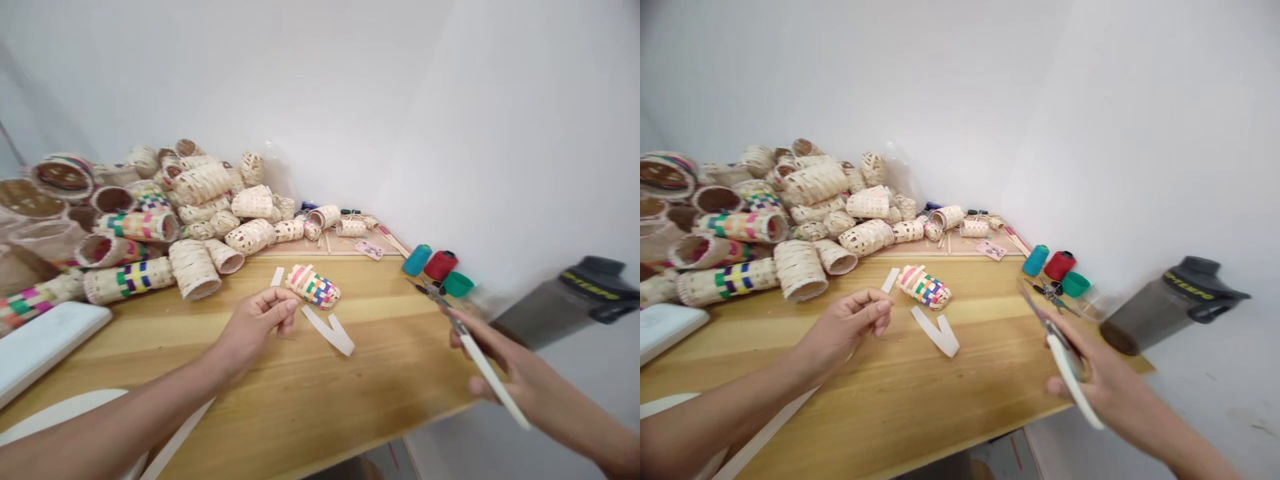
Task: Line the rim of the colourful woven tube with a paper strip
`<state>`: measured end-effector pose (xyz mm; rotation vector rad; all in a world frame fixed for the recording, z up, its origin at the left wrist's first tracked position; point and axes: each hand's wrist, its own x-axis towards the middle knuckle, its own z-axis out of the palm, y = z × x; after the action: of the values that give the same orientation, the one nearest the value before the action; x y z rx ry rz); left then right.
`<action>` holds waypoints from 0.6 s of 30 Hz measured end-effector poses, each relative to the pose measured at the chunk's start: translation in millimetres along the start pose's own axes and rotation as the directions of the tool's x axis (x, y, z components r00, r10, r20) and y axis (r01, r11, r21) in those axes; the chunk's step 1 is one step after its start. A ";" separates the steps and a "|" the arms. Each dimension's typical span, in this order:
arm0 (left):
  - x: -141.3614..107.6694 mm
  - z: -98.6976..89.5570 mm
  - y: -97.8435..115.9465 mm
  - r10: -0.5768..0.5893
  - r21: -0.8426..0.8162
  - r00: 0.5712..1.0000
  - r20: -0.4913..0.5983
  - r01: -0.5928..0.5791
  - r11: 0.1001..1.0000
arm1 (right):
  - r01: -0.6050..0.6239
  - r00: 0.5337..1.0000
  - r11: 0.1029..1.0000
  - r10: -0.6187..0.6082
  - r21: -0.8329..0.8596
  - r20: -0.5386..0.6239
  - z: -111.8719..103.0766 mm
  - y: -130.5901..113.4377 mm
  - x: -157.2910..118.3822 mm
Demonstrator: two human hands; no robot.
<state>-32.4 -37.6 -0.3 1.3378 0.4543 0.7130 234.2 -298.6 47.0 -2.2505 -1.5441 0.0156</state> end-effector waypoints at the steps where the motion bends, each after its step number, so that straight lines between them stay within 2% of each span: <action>1: -0.7 0.0 -0.3 0.000 -0.008 1.000 0.021 0.000 1.000 | 0.055 0.998 0.998 -0.055 0.023 0.019 11.1 -14.7 0.4; 5: -4.3 0.9 1.8 0.007 -0.019 0.996 0.085 -0.005 1.000 | 0.185 0.981 0.982 -0.187 0.042 0.050 45.0 -71.6 17.0; 8: -6.5 2.9 4.3 0.022 -0.033 0.991 0.129 -0.018 0.999 | 0.225 0.966 0.969 -0.235 0.105 0.107 58.9 -98.2 33.7; 12: -6.9 4.2 5.0 0.028 -0.076 0.989 0.143 -0.018 0.997 | 0.237 0.945 0.946 -0.277 0.219 0.175 68.1 -112.6 42.9; 18: -5.8 3.3 3.0 0.038 -0.070 0.985 0.168 -0.026 0.997 | 0.191 0.942 0.933 -0.262 0.305 0.209 73.3 -114.7 41.5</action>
<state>-34.9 -43.8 2.8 1.3318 0.2712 0.6298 130.7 -202.9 27.4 -1.8908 -1.7961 0.4374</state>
